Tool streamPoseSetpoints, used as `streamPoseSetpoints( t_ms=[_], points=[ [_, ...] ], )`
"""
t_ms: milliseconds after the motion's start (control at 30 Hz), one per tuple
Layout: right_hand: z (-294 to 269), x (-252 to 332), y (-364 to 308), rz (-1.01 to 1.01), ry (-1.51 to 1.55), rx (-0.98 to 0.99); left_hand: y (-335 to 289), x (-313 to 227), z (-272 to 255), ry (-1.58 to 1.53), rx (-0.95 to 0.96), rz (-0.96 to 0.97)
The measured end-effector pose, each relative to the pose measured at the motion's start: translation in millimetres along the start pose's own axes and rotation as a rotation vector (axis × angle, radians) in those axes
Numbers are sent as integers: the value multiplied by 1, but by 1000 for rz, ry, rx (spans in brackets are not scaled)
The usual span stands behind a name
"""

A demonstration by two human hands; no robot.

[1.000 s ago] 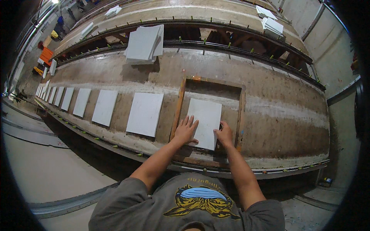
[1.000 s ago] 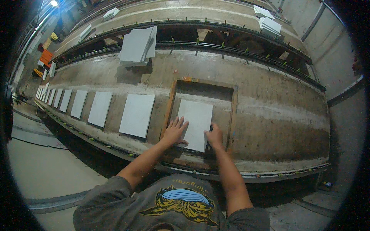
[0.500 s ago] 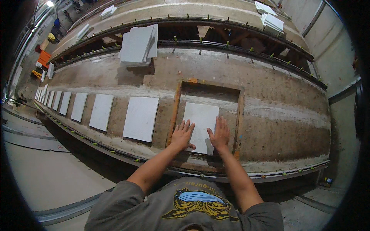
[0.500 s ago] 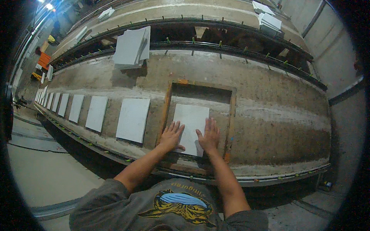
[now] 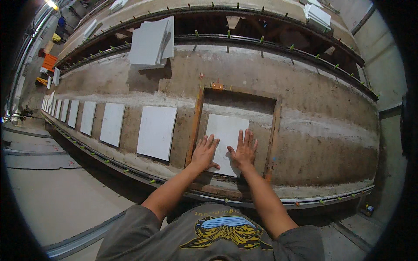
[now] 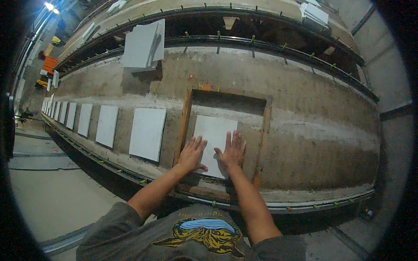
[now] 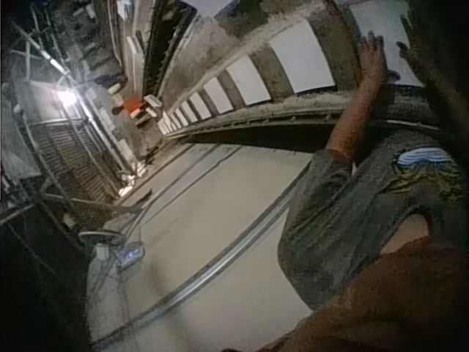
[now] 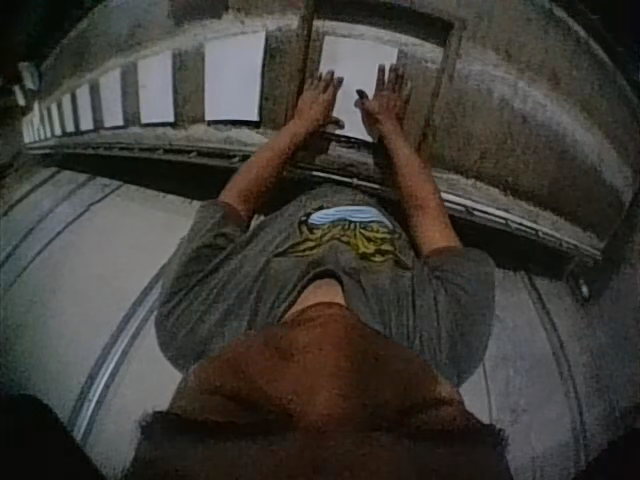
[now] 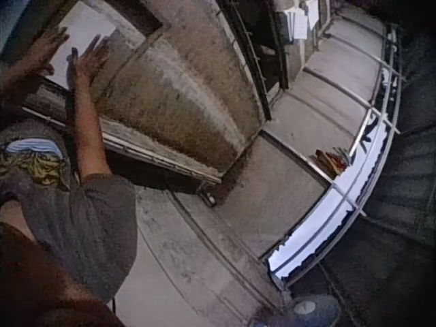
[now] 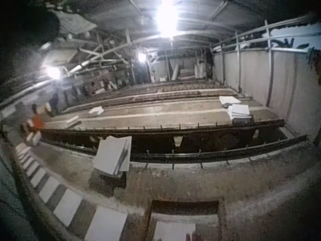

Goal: The person repeatedly picks up white rectangular panels from a stack and places them into a wooden frame on a conveyor belt. The person then moves the frame along the belt and repeats the process with additional panels, creating a linear arrangement of framed panels.

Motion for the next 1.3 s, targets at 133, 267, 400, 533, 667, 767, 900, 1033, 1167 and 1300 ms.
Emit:
streamPoseSetpoints(
  t_ms=[133, 267, 400, 533, 667, 767, 900, 1033, 1167, 1300],
  points=[
    [3, -3, 4, 15, -39, -28, -1, -6, -7, 15, 8, 7],
    [-49, -26, -9, 11, 4, -141, 0, -5, -12, -90, -64, -23],
    [-94, -81, -62, 302, 159, -292, -16, 38, -6, -95, -544, 33],
    [-74, -120, -112, 449, 323, -196, -54, 85, 9, -416, -526, -352],
    [-54, -130, -119, 439, 285, -195, -58, 96, 35, -491, -282, -418],
    [-75, -108, -120, 499, 203, -142, -65, 93, 34, -463, -349, -424],
    [-78, -108, -121, 492, 156, -161, -60, 105, 45, -448, -392, -414],
    [-94, -95, -124, 435, 112, -208, -63, 111, 27, -515, -383, -360],
    [-121, -88, -116, 444, 151, -201, -71, 91, -22, -545, -501, -330],
    [-151, -113, -97, 421, 140, -272, -53, 66, -58, -676, -496, -260]
  ],
)
Point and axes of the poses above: each hand's wrist, its own y-axis towards the middle knuckle, its own z-axis out of the palm, x = y × z, the point moved 6 cm from there along y, towards the middle knuckle, and after that the axes turned 3 degrees about y, right-handed, at the moved point
